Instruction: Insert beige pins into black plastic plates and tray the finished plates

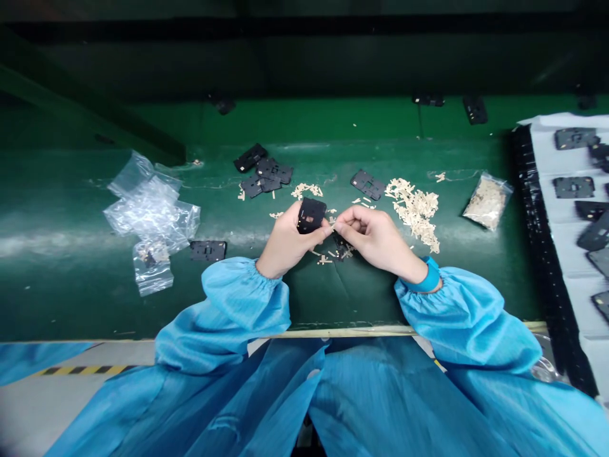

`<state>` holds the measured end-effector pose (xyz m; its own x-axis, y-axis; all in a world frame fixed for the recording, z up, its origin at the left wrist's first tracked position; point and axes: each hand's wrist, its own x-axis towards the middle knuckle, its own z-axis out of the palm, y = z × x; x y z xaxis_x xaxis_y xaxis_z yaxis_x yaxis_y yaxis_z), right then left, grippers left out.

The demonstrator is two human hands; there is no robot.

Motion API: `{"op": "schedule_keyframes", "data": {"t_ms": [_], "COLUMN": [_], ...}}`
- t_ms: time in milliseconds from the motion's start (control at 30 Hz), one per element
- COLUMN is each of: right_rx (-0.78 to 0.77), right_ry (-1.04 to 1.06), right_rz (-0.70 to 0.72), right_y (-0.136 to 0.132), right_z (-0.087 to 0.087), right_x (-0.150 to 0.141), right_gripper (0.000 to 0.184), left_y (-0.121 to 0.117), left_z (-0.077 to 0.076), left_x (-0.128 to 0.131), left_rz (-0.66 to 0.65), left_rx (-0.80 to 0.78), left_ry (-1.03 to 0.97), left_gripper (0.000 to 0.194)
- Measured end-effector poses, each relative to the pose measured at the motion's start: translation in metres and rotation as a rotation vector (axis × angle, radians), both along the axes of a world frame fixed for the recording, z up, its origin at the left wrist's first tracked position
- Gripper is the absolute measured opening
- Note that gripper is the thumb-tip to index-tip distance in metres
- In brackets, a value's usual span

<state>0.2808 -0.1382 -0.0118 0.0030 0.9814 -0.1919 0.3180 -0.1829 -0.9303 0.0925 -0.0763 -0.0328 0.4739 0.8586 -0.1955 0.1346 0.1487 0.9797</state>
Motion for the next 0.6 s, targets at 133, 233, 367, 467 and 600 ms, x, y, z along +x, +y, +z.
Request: {"op": "schedule_keyframes", "data": {"t_ms": [133, 233, 367, 467, 600], "right_rx": [0.065, 0.123, 0.284, 0.382, 0.482], "right_ry": [-0.030, -0.051, -0.230, -0.330, -0.408], "right_rz": [0.053, 0.027, -0.078, -0.105, -0.093], "right_y": [0.007, 0.010, 0.008, 0.006, 0.005], "right_z": [0.000, -0.001, -0.005, -0.009, -0.012], "right_x": [-0.001, -0.010, -0.023, -0.027, -0.028], "right_gripper": [0.019, 0.013, 0.009, 0.010, 0.011], "left_y": [0.004, 0.004, 0.001, -0.002, -0.002], "left_z": [-0.001, -0.001, 0.003, 0.006, 0.005], "left_x": [-0.003, -0.003, -0.004, -0.004, -0.004], "left_rz": [0.045, 0.112, 0.184, 0.169, 0.158], "left_rx": [0.042, 0.148, 0.264, 0.229, 0.195], "left_ry": [0.009, 0.073, 0.250, 0.262, 0.218], "left_gripper": [0.025, 0.024, 0.021, 0.021, 0.025]}}
